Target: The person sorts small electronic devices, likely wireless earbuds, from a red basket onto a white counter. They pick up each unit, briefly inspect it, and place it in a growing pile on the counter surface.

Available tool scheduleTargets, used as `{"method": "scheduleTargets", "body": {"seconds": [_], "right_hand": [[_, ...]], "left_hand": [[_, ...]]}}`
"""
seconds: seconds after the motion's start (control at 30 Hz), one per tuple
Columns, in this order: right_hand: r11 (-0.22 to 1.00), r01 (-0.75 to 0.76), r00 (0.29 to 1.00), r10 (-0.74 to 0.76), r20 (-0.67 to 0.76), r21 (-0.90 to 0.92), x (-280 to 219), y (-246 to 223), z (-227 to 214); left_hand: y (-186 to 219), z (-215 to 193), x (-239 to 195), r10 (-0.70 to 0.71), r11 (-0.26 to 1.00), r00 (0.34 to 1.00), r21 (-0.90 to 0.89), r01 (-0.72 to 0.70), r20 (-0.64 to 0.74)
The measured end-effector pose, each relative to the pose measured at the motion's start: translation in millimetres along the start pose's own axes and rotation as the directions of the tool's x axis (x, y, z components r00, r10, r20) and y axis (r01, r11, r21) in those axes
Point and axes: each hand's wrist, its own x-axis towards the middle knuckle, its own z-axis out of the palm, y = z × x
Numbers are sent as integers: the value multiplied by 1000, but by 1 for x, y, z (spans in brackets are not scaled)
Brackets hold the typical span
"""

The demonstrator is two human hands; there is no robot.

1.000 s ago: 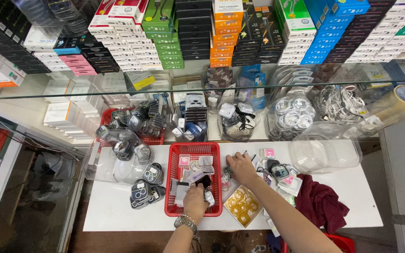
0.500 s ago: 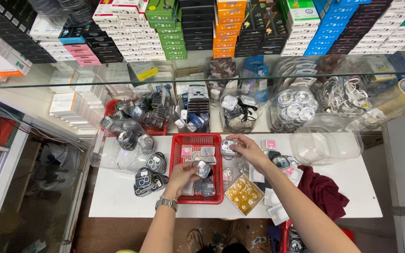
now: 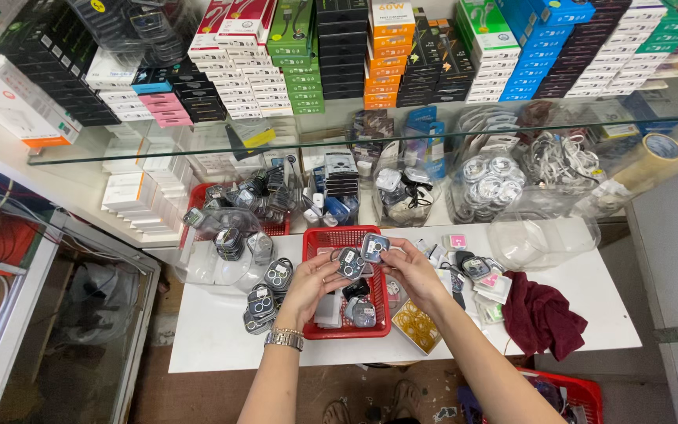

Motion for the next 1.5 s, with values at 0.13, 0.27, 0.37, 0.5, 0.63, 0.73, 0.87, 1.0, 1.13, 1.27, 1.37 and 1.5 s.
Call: {"method": "scheduleTargets", "body": {"seconds": [0.13,0.27,0.37,0.5,0.63,0.73,0.87,1.0,1.13,1.27,1.37,1.5], "right_hand": [[999,50,999,-50,-19,-14,-14,-2,12],[996,76,991,-71,-117,35,-23,-6,25],[983,182,978,-184,-98,-38,-27,-7,26],[947,278,958,-286,-27,-160,-27,-4,22],[861,306,934,-354,-45,-405,-21,6,26],[925,170,972,-214,-96,-340,-13,13,14],[958,69,997,-74,-10,-277,4,21,-33],[973,49,913,-135,-385,-225,47,46,-81],[912,-131,867,-85,-491,-389,92,89,-106],[792,-112,891,-187,-413,-601,122,116,-106],[222,183,721,-693,-22,-958,116,114,-101],[275,71,852,-516,-85,-959,91,70,-103]], "left_hand": [[8,5,-4,1,1000,1000,-18,-1,10],[11,6,-6,16,999,999,-28,-15,28],[10,5,-4,33,998,998,-53,-30,54],[5,8,2,26,999,999,-48,-24,41],[-9,24,12,59,998,994,28,-62,92],[-20,38,21,89,981,993,167,-101,77],[-37,54,45,82,936,997,343,-79,6],[-69,70,77,61,908,974,418,36,-217],[-104,63,89,42,909,975,413,52,-216],[-118,47,88,9,940,970,333,74,-242],[-117,47,91,31,924,971,377,63,-238],[-118,68,105,71,905,977,426,22,-202]]}}
